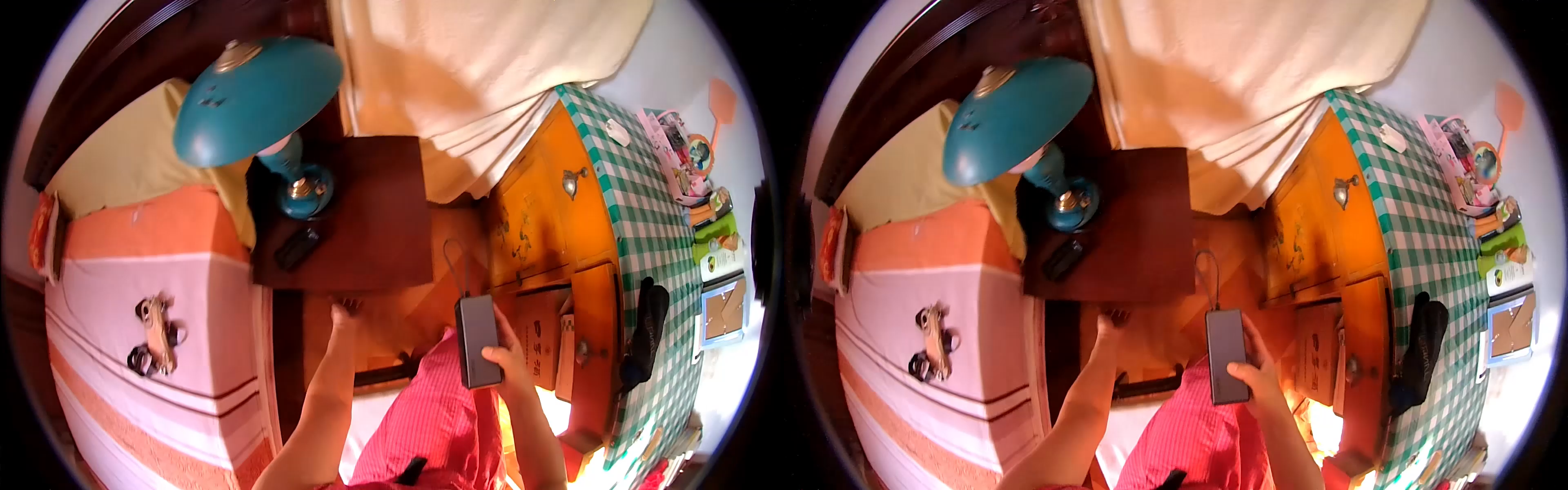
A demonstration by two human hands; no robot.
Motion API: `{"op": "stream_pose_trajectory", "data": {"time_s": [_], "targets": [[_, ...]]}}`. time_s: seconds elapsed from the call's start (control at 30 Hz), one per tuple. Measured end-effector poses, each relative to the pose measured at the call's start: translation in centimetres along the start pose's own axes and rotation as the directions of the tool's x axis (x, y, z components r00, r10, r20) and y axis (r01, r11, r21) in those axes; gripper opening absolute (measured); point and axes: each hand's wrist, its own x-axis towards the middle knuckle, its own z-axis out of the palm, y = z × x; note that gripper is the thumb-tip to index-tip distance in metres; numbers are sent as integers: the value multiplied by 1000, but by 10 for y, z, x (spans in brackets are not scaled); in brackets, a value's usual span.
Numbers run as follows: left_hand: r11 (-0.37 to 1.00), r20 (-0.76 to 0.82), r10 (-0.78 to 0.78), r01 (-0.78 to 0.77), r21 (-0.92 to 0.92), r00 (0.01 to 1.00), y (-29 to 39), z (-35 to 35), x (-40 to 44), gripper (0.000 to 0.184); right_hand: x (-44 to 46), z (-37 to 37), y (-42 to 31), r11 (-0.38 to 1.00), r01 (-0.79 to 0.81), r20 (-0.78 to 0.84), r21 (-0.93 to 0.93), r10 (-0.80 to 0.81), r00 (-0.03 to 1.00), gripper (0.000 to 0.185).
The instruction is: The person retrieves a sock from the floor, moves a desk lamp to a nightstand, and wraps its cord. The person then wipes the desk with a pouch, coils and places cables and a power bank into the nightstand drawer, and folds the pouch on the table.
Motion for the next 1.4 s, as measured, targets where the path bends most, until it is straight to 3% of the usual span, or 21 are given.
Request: {"op": "stream_pose_trajectory", "data": {"time_s": [0.17, 0.23, 0.33, 0.47, 0.53, 0.63, 0.73, 0.9, 0.97, 1.03, 1.13, 1.17, 1.23, 1.27, 1.33, 1.4], "targets": [[996, -53, 82, -80, 39, 995, -15, -29, 62, 43, 18, -23, 13, 998, -50, -51, 39, 52, 997, 81], [991, 209, 131, -136, 12, 969, -19, -37, 72, 36, 24, -20, 11, 998, -61, -37, 35, 62, 997, 83], [978, 79, 188, -194, 77, 979, -21, -47, 82, 26, 33, -16, 17, 998, -45, -10, 44, 46, 999, 86], [969, 196, 206, -228, 93, 959, -19, -52, 74, 44, 44, -13, 26, 995, -84, 84, 62, 78, 993, 87], [967, 86, 184, -196, 160, 979, -15, -47, 70, 41, 50, -14, 39, 999, 13, 127, -46, -7, 992, 87], [970, 30, 230, -232, 69, 973, -20, -42, 62, 29, 55, -7, 40, 980, 12, 173, -197, 23, 985, 89], [975, -60, 218, -215, 58, 974, -26, -51, 47, 33, 64, -13, 54, 978, -31, 198, -208, 73, 977, 89], [983, 57, 173, -176, 53, 983, -29, -122, 49, 37, 74, -14, 67, 967, -117, 255, -226, 175, 951, 87], [984, 83, 152, -159, 78, 985, -27, -131, 39, 37, 80, -10, 69, 912, -36, 334, -408, 185, 924, 83], [999, -53, 29, -31, -31, 998, -25, -138, 33, 44, 85, -4, 70, 816, 0, 364, -578, 259, 895, 79], [999, -2, 35, -35, 37, 999, -20, -150, 35, 42, 101, 15, 71, 610, 102, 365, -786, 324, 873, 73], [997, 17, 37, -38, 60, 999, -19, -148, 32, 42, 109, 20, 75, 612, 105, 370, -784, 324, 871, 73], [998, -56, 35, -32, 50, 998, -17, -105, -6, 51, 124, 23, 94, 554, -62, 222, -830, 431, 875, 75], [998, -56, 36, -33, 50, 998, -12, -94, -17, 51, 131, 20, 106, 679, -149, 245, -719, 447, 860, 77], [997, -77, -34, 28, -78, 996, -5, -74, -38, 42, 144, 20, 119, 649, -150, 222, -746, 456, 862, 77], [998, -67, 6, -11, -68, 998, -1, -52, -72, 47, 152, 23, 120, 599, -151, 195, -786, 472, 860, 76]]}}
